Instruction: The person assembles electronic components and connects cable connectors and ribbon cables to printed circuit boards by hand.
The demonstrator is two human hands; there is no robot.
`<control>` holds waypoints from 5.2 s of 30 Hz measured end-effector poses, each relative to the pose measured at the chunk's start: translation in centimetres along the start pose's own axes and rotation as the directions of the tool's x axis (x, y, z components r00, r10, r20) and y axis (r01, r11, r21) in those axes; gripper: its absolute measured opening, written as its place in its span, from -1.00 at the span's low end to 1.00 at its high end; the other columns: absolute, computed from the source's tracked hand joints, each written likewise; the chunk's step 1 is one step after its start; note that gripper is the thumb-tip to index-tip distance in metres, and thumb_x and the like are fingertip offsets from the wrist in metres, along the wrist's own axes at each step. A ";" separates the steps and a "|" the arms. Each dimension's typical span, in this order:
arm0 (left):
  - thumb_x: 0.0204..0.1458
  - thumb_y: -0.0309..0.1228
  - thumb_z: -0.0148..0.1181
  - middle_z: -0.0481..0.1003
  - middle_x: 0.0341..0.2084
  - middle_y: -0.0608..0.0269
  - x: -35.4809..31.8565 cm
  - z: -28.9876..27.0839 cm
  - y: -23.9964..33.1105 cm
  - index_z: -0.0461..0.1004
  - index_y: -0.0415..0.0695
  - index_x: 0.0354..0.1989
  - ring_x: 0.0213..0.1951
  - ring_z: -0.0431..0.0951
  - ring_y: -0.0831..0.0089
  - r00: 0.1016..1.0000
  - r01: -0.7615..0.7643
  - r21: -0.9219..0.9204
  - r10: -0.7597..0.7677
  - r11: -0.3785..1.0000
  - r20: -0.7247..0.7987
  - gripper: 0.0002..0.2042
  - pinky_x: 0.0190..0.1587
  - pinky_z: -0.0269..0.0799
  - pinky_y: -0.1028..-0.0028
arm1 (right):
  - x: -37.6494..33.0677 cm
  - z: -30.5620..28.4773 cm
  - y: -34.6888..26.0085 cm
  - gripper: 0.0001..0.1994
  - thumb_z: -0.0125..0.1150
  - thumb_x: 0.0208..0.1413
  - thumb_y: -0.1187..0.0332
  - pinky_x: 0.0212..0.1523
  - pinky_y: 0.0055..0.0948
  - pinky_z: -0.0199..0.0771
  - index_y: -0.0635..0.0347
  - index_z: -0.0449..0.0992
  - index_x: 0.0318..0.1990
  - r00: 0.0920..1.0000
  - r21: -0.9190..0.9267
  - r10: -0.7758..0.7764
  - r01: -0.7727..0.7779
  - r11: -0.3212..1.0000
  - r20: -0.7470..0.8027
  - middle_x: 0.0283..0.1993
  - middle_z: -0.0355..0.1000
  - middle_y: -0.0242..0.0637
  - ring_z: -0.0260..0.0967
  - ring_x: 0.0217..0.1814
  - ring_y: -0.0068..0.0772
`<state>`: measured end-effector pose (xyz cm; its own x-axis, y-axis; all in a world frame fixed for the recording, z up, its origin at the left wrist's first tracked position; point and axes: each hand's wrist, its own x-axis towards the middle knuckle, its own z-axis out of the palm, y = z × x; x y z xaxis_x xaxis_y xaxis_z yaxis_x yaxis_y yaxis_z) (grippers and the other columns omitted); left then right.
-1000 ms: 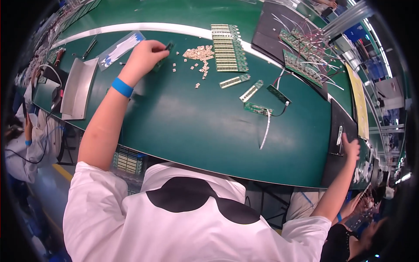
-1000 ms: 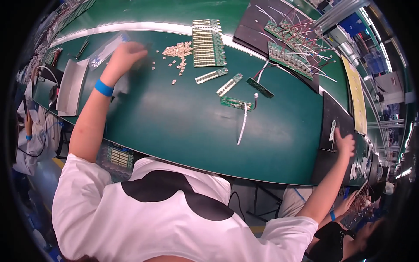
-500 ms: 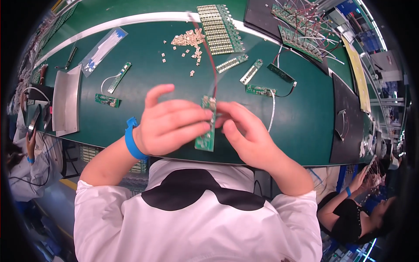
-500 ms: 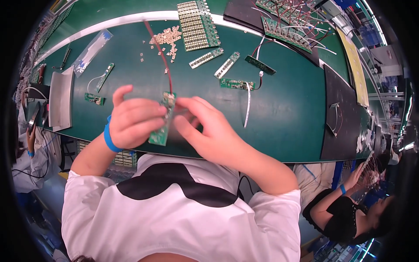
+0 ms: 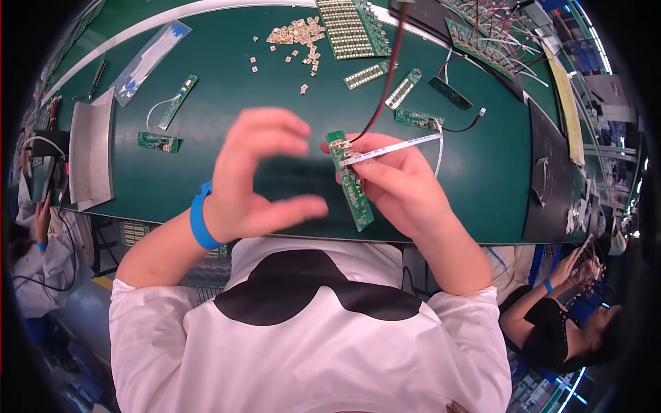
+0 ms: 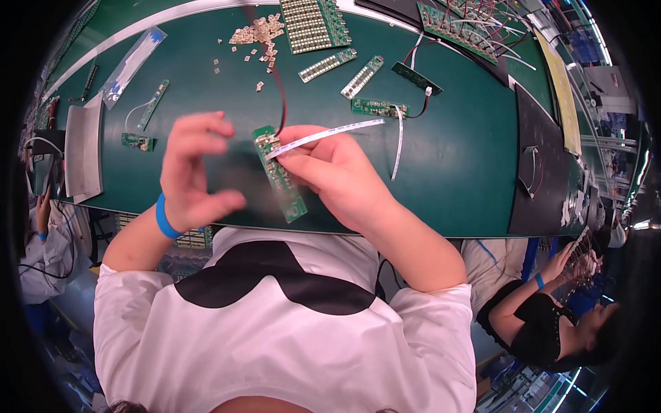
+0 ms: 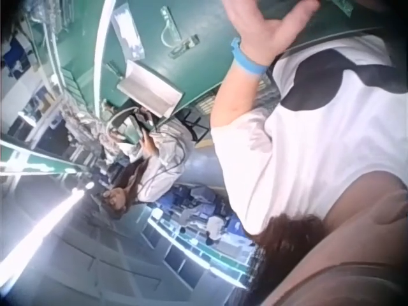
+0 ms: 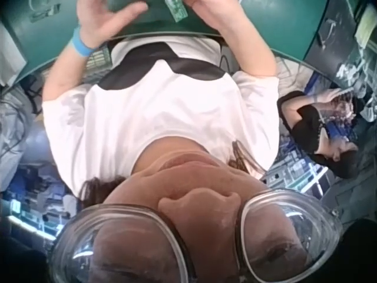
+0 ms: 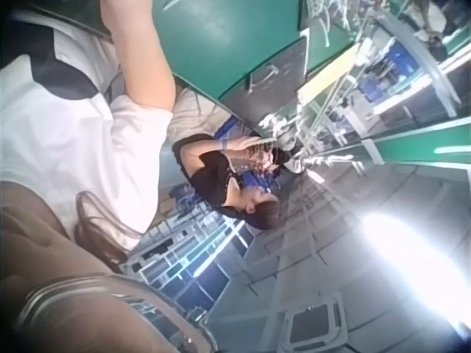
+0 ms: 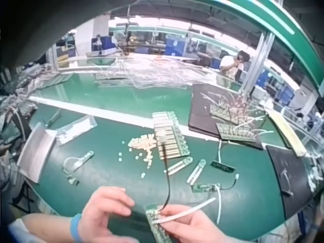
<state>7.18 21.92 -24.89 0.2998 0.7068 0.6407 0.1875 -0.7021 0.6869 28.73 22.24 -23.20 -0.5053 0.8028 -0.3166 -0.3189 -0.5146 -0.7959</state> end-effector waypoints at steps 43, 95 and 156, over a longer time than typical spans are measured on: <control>-0.10 -0.33 0.24 0.41 -0.34 0.14 8.1 6.5 -8.0 0.46 -0.22 -0.32 -0.28 0.43 0.12 0.946 0.137 0.650 -0.294 0.747 0.139 -0.76 -0.27 0.37 0.30 | -3.7 -9.6 -3.1 -0.75 0.18 0.01 0.39 -0.01 -0.23 0.27 0.28 0.45 -0.15 0.723 -0.968 -0.686 -0.220 -0.117 -0.081 -0.10 0.34 -0.08 0.25 -0.01 -0.05; 0.18 -0.28 -0.08 0.42 -0.58 0.27 5.5 3.2 -5.9 0.33 -0.18 -0.40 -0.60 0.34 0.59 0.580 0.779 -0.534 -0.703 0.330 0.411 -0.77 -0.50 0.24 0.64 | 5.3 -2.4 0.4 -0.87 0.04 0.09 0.44 -0.55 -0.10 0.27 0.28 0.29 -0.44 0.818 -0.967 -0.572 0.185 0.177 0.052 -0.64 0.32 -0.04 0.32 -0.57 0.06; -0.29 -0.56 0.22 0.41 -0.49 0.31 5.5 2.4 -2.6 0.43 -0.14 -0.38 -0.40 0.37 0.28 0.775 -0.122 -0.009 0.101 0.992 0.624 -0.78 0.11 0.20 0.17 | 1.7 -3.6 -4.7 -0.74 -0.02 0.18 0.39 -0.78 -0.63 0.18 0.39 0.44 -0.48 0.876 -0.391 0.468 -0.392 0.833 0.118 -0.81 0.22 -0.44 0.09 -0.87 -0.69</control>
<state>10.56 27.43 -24.03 0.8347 0.4233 0.3522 0.1408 -0.7824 0.6067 32.29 27.13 -21.84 -0.6865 0.4271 -0.5885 0.2456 -0.6255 -0.7405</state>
